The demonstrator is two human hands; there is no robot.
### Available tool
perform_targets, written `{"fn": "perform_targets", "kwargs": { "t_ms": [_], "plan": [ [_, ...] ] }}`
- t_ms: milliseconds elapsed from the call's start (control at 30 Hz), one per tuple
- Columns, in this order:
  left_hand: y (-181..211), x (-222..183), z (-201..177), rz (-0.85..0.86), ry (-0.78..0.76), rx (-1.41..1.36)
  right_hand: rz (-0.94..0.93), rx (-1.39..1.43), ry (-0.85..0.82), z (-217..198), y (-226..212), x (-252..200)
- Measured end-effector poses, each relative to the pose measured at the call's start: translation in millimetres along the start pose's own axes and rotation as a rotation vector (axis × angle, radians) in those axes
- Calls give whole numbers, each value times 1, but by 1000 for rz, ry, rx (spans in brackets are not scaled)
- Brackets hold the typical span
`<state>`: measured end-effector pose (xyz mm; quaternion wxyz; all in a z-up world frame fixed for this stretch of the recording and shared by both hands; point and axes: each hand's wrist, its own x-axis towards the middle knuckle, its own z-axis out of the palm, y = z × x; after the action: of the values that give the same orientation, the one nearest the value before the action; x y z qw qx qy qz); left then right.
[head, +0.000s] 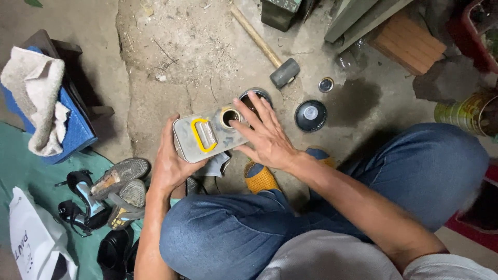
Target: Preparing a shoe for repair by scraping the sole and applying adhesive.
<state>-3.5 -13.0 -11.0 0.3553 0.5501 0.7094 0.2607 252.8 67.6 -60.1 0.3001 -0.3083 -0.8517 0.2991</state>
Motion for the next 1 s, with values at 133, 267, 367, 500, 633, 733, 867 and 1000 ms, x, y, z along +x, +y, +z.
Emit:
{"fn": "perform_targets", "kwargs": {
  "t_ms": [133,267,367,500,633,733,867,1000],
  "plan": [
    [0,-3,-2,-25,-24,-22,21,-59,2,-5,-12,-5],
    [-2,-1,-3,-15,-4,-9,86,-68,15,-9,-23,-1],
    [-7,-3,-3,-31,10,-23,80,-55,-24,-13,-24,9],
    [-8,0,-5,-20,6,-38,-118,-257,-163,-12,-16,20],
    [-5,-2,-4,-10,14,-31,-255,-367,-164,-17,-8,27],
    [-8,-4,-3,7,27,-30,-437,-418,-173,-27,-5,34],
    [-16,-9,0,-33,60,-65,-445,-251,-92,-36,7,42],
    [-14,-11,9,-96,177,-100,41,-136,123,-44,43,28]
  ]
}}
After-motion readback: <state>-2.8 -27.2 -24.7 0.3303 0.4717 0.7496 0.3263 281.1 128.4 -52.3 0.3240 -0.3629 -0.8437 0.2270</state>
